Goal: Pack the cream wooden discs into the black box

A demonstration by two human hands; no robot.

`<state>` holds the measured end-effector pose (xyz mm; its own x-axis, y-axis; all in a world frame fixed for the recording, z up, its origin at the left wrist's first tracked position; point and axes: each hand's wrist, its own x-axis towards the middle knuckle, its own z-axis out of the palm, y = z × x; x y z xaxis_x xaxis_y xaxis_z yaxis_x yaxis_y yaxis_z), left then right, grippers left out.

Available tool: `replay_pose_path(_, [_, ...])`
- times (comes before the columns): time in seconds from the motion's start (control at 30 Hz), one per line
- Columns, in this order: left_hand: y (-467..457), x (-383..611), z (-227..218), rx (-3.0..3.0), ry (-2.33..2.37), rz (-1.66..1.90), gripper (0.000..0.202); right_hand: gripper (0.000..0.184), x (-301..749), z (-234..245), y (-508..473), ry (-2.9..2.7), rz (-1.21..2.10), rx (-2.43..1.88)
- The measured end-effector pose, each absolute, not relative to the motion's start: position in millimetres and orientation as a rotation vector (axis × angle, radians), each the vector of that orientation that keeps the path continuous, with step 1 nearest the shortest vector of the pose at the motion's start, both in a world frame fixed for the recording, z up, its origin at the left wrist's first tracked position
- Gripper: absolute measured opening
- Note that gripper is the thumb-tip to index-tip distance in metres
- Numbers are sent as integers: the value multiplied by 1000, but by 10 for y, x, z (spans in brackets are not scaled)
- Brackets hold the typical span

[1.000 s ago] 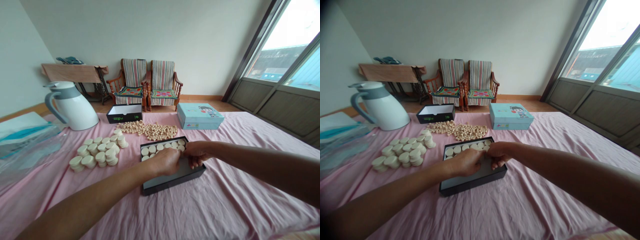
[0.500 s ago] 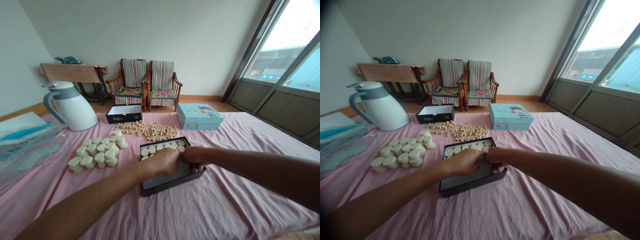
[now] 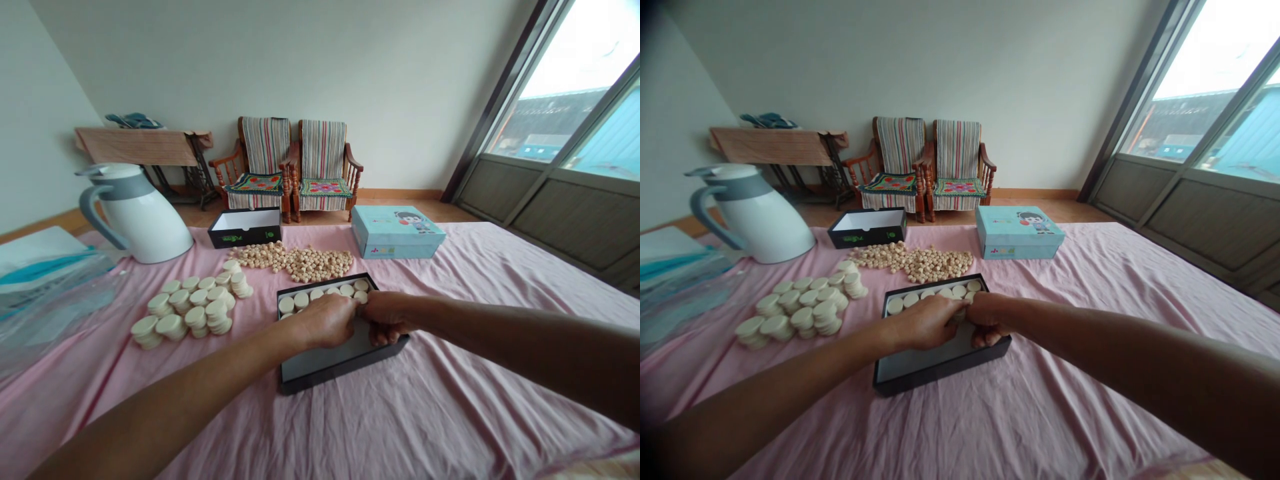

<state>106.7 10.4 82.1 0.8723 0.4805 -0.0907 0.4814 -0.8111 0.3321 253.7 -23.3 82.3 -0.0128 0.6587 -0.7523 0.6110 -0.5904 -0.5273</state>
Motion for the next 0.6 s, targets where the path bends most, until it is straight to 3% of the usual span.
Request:
replay_pose_path(0.27, [44, 919, 900, 2627, 756, 259, 49, 18, 2735, 1151, -245, -1786, 1315, -2253])
replay_pose_path(0.37, [-10, 679, 902, 2491, 855, 433, 45, 30, 2812, 1233, -293, -1967, 1206, -2195])
replay_pose_path(0.6, [-154, -11, 725, 2116, 1110, 903, 38, 19, 2771, 1117, -385, -2357, 302, -2155])
